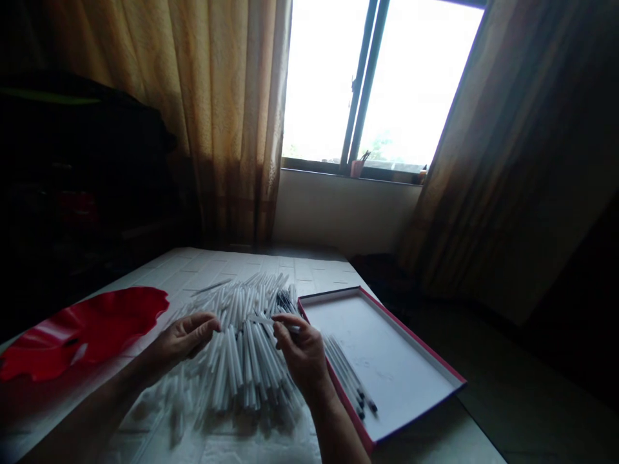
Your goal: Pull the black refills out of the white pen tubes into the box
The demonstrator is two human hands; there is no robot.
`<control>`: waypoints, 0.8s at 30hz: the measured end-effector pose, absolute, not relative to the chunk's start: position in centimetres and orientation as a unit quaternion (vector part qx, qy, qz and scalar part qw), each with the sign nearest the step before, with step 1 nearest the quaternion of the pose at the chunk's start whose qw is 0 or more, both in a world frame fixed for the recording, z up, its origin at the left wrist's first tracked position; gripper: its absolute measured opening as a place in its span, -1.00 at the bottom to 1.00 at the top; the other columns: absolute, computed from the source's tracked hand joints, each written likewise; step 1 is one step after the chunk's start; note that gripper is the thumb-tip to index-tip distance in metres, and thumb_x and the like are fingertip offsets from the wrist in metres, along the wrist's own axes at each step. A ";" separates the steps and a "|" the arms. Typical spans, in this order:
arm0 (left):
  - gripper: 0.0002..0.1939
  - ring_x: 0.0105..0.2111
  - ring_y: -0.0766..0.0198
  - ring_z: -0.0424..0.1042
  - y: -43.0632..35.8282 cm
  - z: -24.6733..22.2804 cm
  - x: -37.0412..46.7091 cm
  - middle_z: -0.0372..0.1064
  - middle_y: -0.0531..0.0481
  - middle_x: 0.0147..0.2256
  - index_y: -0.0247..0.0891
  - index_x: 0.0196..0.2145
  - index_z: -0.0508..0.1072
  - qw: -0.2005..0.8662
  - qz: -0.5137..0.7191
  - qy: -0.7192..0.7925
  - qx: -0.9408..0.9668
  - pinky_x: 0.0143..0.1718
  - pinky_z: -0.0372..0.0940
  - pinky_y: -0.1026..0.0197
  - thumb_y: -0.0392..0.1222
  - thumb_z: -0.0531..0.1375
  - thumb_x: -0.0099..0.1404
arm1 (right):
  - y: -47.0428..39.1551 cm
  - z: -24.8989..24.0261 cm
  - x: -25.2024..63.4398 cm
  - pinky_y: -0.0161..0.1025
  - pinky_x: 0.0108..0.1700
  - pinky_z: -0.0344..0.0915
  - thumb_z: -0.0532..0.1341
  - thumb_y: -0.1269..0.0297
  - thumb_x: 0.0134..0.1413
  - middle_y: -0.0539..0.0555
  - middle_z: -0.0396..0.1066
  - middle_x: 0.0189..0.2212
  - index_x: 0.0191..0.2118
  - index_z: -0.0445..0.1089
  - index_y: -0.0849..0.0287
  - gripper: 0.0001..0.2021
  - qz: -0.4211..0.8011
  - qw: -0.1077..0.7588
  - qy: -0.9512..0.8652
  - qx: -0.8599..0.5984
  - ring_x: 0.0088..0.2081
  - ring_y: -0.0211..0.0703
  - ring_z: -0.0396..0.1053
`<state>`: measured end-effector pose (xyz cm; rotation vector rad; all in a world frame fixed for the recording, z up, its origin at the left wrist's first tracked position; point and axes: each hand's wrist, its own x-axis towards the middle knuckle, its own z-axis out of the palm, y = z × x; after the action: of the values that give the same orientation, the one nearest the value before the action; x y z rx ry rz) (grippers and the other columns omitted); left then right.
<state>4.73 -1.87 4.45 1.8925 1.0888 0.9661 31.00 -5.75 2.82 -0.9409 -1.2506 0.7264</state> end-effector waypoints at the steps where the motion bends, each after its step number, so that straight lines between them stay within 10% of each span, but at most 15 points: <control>1: -0.46 -0.57 0.30 0.30 -1.9 4.3 4.7 0.29 0.10 -0.58 -0.20 -0.34 0.45 0.335 0.386 0.435 0.741 -0.52 0.23 0.30 0.38 0.09 0.25 | -5.6 2.4 30.7 -0.28 -0.46 0.39 0.34 0.04 0.02 0.02 0.51 -0.56 -0.23 0.60 0.18 -0.68 0.301 0.636 -0.564 -0.433 -0.55 -0.20 0.43; 6: -0.61 -0.16 0.06 0.52 -1.6 4.3 3.3 0.58 -0.03 -0.21 -0.12 -0.27 0.56 0.183 0.376 0.487 0.766 -0.12 0.35 0.17 0.21 0.14 0.21 | -5.4 1.5 31.3 -0.16 -0.14 0.44 0.25 0.13 0.05 0.12 0.64 -0.28 -0.19 0.62 0.11 -0.72 0.187 0.553 -0.617 -0.528 -0.24 0.02 0.57; 24: -0.65 -0.36 0.07 0.57 -3.9 5.5 4.5 0.55 -0.05 -0.43 -0.16 -0.30 0.48 -0.026 0.102 0.562 0.821 -0.38 0.24 0.20 0.03 -0.02 0.40 | -6.9 2.9 30.8 -0.27 -0.13 0.27 0.21 0.40 0.18 0.10 0.58 -0.23 -0.22 0.56 0.11 -0.83 -0.032 0.322 -0.682 -0.656 -0.17 -0.05 0.51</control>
<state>4.45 -3.87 5.50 2.6212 1.7943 0.3264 30.79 -6.88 2.92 -1.7237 -1.7903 -0.0841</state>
